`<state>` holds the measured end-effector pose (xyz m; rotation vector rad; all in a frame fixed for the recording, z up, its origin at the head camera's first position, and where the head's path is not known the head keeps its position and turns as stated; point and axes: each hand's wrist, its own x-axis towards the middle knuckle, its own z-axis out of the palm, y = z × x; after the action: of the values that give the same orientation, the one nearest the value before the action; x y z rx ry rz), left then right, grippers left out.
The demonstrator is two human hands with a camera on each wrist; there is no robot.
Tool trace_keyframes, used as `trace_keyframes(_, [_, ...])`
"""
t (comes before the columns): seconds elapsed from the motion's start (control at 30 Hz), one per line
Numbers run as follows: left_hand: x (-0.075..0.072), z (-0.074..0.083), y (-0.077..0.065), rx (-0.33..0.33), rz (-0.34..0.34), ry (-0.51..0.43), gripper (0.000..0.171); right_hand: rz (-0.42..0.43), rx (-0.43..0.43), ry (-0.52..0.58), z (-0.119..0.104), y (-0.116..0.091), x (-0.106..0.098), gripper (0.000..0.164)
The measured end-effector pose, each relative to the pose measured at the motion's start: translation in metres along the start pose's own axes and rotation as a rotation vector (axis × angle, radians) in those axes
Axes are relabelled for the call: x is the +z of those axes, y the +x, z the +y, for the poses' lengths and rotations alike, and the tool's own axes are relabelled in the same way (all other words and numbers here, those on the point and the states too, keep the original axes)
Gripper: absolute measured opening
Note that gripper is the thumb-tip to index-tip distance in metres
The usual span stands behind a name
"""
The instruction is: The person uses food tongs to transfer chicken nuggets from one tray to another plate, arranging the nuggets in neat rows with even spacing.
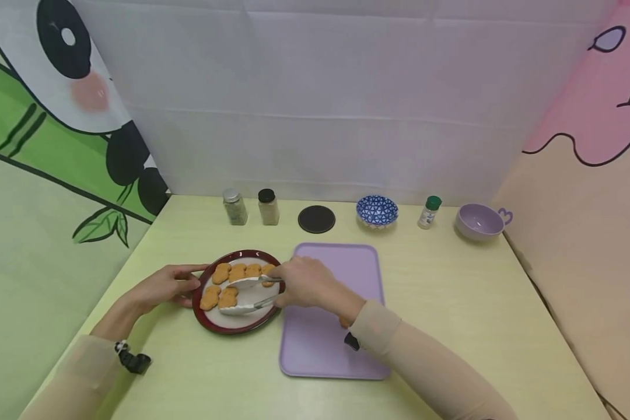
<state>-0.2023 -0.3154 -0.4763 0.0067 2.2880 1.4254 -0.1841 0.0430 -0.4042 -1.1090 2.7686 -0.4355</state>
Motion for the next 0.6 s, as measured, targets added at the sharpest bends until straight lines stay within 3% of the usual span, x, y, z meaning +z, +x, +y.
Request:
trace_keyframes(0.13, [0.000,-0.001,0.001,-0.004,0.008,0.003,0.049,0.017,-0.013,-0.016,0.000,-0.005,-0.003,0.062])
trace_keyframes(0.27, [0.001,-0.002,0.002,-0.002,0.005,0.002,0.050,0.052,-0.033,-0.016,0.005,-0.023,-0.018,0.060])
trace_keyframes(0.43, [0.000,-0.001,0.001,0.000,0.006,0.000,0.050,0.113,-0.058,-0.030,0.032,-0.064,-0.047,0.060])
trace_keyframes(0.6, [0.000,-0.002,0.005,-0.003,-0.007,0.003,0.049,0.081,-0.030,0.017,0.070,-0.113,-0.062,0.058])
